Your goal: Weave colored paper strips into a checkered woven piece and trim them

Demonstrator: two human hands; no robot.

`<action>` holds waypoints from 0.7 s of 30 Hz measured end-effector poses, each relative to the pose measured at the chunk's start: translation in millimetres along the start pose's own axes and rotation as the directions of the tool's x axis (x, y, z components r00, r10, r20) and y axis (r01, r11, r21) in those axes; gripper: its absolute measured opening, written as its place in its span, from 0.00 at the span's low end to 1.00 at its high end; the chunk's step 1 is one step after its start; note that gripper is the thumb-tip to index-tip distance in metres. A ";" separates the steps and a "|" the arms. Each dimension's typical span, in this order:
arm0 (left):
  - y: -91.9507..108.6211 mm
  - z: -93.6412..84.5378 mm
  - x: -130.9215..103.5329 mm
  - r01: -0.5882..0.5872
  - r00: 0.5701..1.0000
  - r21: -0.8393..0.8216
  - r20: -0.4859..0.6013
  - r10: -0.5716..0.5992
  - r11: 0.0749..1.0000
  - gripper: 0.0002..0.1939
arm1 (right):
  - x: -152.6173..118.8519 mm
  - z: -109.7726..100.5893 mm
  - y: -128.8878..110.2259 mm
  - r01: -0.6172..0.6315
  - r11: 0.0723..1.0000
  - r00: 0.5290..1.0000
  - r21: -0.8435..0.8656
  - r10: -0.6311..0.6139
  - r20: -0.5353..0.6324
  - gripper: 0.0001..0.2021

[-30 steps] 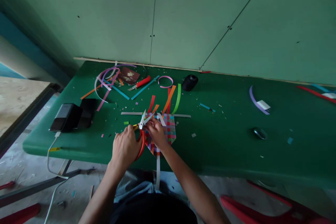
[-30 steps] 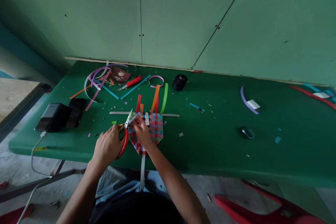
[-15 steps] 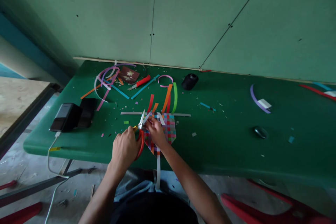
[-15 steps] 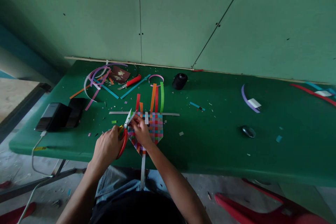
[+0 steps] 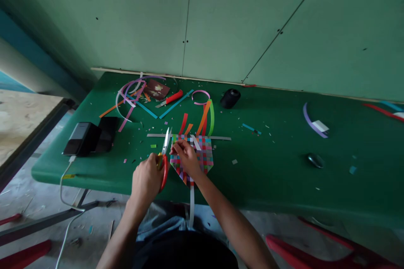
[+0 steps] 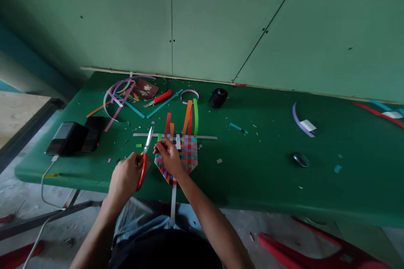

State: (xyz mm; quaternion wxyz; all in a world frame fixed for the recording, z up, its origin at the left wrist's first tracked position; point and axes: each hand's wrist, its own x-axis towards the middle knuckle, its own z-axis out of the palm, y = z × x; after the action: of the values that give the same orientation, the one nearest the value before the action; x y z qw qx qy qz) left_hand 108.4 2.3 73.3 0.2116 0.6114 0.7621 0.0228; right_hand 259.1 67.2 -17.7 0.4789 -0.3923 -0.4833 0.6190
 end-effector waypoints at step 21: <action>-18.9 -22.6 9.0 -0.127 0.987 0.149 0.119 0.110 0.981 0.20 | 2.1 0.9 1.0 -0.064 0.996 0.995 0.056 0.068 -0.068 0.15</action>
State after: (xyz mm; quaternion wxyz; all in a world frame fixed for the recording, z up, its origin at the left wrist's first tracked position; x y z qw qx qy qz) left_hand 81.6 11.0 85.6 0.2029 0.6708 0.7110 -0.0582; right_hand 257.5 68.9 -18.5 0.4852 -0.4165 -0.4364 0.6330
